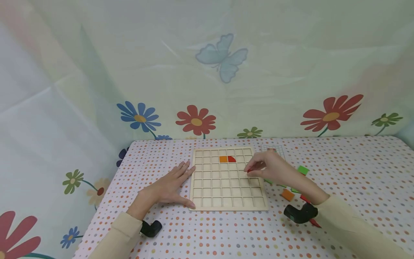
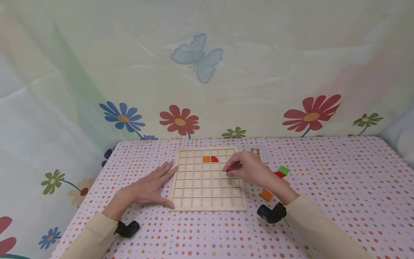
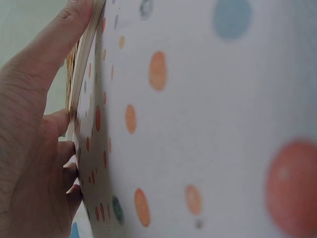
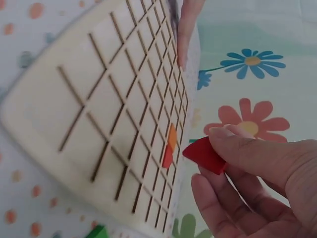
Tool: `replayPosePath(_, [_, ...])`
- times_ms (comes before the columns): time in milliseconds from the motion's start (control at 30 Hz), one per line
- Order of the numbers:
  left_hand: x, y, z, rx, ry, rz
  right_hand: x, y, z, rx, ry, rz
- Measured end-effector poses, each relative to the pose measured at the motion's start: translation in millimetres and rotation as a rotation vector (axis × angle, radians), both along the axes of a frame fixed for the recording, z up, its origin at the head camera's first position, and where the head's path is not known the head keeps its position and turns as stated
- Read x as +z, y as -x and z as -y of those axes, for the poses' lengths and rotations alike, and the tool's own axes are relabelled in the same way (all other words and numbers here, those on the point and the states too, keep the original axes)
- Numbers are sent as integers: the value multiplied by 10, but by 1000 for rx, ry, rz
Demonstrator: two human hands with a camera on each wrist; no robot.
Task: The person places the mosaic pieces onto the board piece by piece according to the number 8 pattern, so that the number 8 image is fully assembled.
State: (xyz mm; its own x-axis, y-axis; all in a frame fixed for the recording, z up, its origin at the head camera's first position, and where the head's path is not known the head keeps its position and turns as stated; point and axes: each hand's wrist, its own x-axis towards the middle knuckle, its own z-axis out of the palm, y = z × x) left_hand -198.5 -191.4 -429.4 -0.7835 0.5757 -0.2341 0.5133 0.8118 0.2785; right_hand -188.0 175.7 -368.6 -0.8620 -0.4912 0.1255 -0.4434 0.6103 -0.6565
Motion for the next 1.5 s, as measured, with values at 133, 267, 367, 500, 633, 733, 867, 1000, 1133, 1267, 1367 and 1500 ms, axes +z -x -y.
replayPosePath(133, [8, -3, -10, -4, 6, -3, 0, 157, 174, 7, 43, 15])
replayPosePath(267, [11, -8, -19, -5, 8, -1, -83, 320, 301, 39, 78, 25])
replayPosePath(367, [14, -12, -19, -4, 5, -3, -146, 433, 395, 49, 80, 15])
replayPosePath(500, [6, -8, -12, -4, 9, -11, -171, 547, 521, 40, 77, 24])
replayPosePath(633, [7, -3, -12, -9, 13, -15, -207, 629, 611, 38, 102, 49])
replayPosePath(733, [12, -1, -13, -13, 12, -12, -247, 681, 668, 35, 107, 62])
replayPosePath(867, [8, 1, -15, -12, 17, -13, -286, 748, 729, 21, 100, 90])
replayPosePath(1000, [-6, 1, -13, -5, 21, -17, -317, 814, 769, 7, 83, 109])
replayPosePath(1133, [-27, -1, -3, 6, 24, -16, -340, 881, 810, 16, 60, 110])
replayPosePath(1267, [-32, 2, -1, 8, 30, -18, -348, 938, 866, 25, 41, 113])
replayPosePath(1367, [-31, 5, 1, 3, 26, -19, -344, 955, 907, 47, 23, 121])
replayPosePath(1500, [-20, 6, 5, -5, 18, -22, -324, 953, 932, 73, -11, 125])
